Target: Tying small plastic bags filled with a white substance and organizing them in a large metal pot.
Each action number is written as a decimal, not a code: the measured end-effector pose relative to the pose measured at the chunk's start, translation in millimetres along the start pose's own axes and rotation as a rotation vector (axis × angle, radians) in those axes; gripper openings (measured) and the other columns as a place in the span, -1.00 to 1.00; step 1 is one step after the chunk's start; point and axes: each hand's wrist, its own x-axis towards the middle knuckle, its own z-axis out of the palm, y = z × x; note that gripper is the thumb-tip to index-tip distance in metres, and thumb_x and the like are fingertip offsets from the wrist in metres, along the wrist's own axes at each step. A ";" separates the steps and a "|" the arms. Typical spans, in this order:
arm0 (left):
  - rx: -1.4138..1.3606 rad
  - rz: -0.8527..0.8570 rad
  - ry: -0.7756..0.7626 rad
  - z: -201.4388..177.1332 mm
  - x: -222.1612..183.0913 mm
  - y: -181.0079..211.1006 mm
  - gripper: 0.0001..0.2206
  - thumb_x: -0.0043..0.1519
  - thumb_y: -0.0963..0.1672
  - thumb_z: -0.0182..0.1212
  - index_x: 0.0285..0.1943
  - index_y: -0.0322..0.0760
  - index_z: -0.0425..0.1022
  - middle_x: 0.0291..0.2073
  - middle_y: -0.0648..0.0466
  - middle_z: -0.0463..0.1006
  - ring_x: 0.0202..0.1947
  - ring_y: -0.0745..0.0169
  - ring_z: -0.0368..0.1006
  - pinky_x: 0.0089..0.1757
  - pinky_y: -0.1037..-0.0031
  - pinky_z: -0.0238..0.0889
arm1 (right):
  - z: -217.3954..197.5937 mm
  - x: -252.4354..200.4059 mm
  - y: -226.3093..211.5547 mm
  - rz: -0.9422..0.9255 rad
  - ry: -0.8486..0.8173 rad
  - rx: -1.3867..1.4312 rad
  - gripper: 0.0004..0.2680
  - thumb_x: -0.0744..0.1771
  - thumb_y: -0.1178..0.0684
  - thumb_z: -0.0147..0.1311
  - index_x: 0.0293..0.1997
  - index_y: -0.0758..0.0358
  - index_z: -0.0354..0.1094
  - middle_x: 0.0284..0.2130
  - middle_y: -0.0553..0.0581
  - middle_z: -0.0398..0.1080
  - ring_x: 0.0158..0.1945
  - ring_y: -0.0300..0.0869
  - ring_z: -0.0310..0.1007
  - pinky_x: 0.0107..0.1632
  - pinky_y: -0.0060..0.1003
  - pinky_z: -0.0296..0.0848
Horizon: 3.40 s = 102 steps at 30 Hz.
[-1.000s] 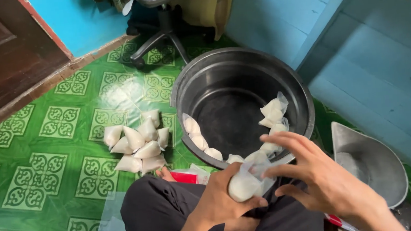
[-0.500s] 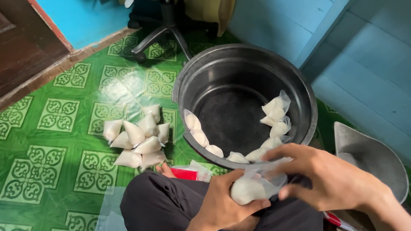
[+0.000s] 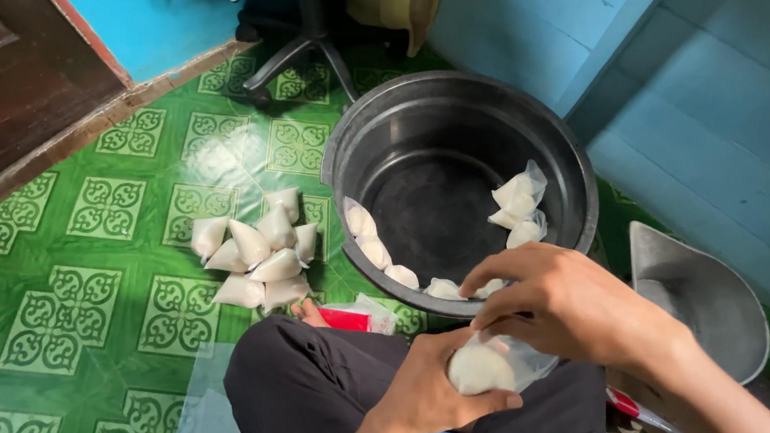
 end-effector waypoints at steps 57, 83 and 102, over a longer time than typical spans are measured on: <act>0.135 -0.130 0.009 -1.4 -46.4 39.7 -0.67 0.05 0.15 0.17 -0.30 -0.04 0.51 -0.57 0.21 0.46 -0.45 0.52 0.31 -0.36 0.47 0.19 | 22.0 -45.2 -19.3 -0.204 0.158 -0.261 -0.68 0.37 -0.14 -0.12 -0.60 0.08 0.02 -0.71 -0.03 0.00 -0.72 -0.21 0.00 -0.64 -0.21 0.00; 0.167 0.554 0.469 3.5 -4.6 26.6 -0.48 0.12 0.02 0.27 0.13 -0.36 0.27 -0.05 -0.06 0.44 0.04 -0.01 0.42 0.10 0.25 0.27 | 266.9 -69.5 -19.7 0.831 0.890 1.399 -0.72 0.33 -0.03 -0.14 0.12 0.22 0.21 -0.09 0.22 0.36 -0.07 -0.10 0.34 0.03 -0.20 0.34; 0.094 0.184 0.239 -12.1 0.6 3.0 -0.64 -0.06 0.06 0.44 -0.31 -0.21 0.51 -0.63 0.28 0.36 -0.60 0.46 0.18 -0.51 0.54 0.10 | 87.0 -12.7 29.7 1.130 0.237 0.581 -0.54 0.31 -0.29 -0.47 0.10 0.03 0.38 -0.13 0.00 0.54 -0.11 -0.24 0.48 -0.02 -0.33 0.38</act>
